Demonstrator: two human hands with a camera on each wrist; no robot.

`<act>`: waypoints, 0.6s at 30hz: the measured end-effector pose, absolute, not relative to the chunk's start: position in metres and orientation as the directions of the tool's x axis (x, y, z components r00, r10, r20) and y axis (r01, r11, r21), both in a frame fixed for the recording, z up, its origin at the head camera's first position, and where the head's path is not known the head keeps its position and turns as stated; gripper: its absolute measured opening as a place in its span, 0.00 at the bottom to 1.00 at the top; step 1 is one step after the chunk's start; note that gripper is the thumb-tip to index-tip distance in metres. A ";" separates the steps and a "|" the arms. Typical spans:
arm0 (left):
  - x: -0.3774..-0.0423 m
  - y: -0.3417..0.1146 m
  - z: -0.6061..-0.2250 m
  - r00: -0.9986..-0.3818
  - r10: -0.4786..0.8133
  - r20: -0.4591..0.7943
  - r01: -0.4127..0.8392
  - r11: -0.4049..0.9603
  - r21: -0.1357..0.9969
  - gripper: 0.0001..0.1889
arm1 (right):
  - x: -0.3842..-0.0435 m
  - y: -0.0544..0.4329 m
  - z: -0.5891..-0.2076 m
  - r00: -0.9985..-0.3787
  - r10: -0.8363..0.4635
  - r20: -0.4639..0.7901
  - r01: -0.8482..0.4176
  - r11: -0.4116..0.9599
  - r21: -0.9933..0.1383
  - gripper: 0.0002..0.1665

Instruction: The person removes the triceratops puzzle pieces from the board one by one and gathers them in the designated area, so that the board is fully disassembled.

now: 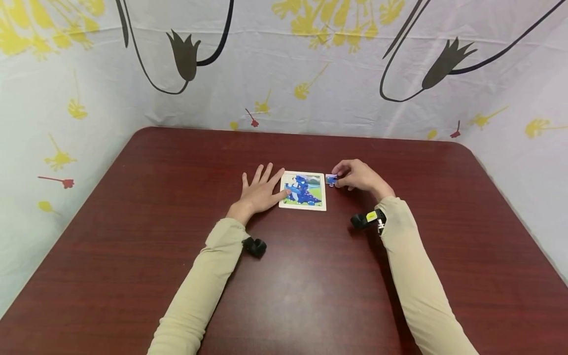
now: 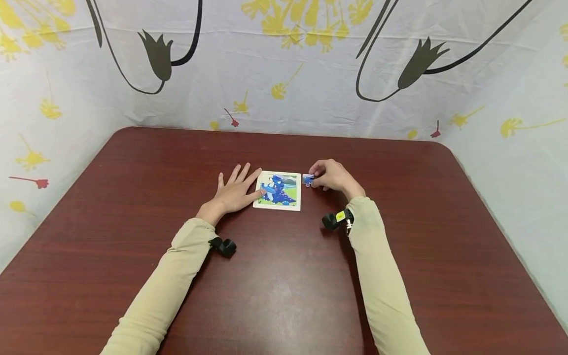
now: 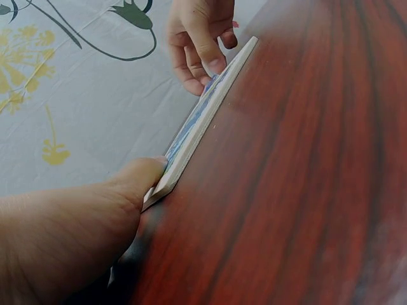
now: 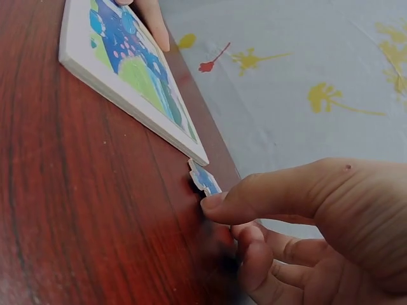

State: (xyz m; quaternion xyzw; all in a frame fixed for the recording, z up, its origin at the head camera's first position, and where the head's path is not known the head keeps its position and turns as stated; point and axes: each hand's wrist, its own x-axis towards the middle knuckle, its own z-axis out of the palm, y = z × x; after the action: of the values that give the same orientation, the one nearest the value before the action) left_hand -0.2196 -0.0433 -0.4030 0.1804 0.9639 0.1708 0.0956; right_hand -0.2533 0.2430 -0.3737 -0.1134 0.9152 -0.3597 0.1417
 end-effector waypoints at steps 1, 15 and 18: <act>-0.220 -0.043 -0.403 -0.917 0.380 -0.123 0.315 0.877 0.363 0.38 | -0.253 0.243 -0.374 -0.934 -0.310 -0.178 -0.106 0.714 -0.692 0.18; -0.220 -0.043 -0.403 -0.921 0.371 -0.121 0.307 0.880 0.363 0.38 | -0.252 0.239 -0.374 -0.931 -0.317 -0.182 -0.102 0.703 -0.704 0.20; -0.219 -0.043 -0.403 -0.920 0.372 -0.120 0.308 0.879 0.364 0.38 | -0.251 0.240 -0.372 -0.929 -0.323 -0.183 -0.101 0.693 -0.713 0.22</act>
State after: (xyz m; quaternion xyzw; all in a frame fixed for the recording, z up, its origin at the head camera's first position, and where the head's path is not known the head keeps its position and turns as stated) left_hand -0.2193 -0.0430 -0.4028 0.1764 0.9648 0.1715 0.0934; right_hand -0.2512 0.2401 -0.3720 -0.1166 0.9081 -0.3737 0.1486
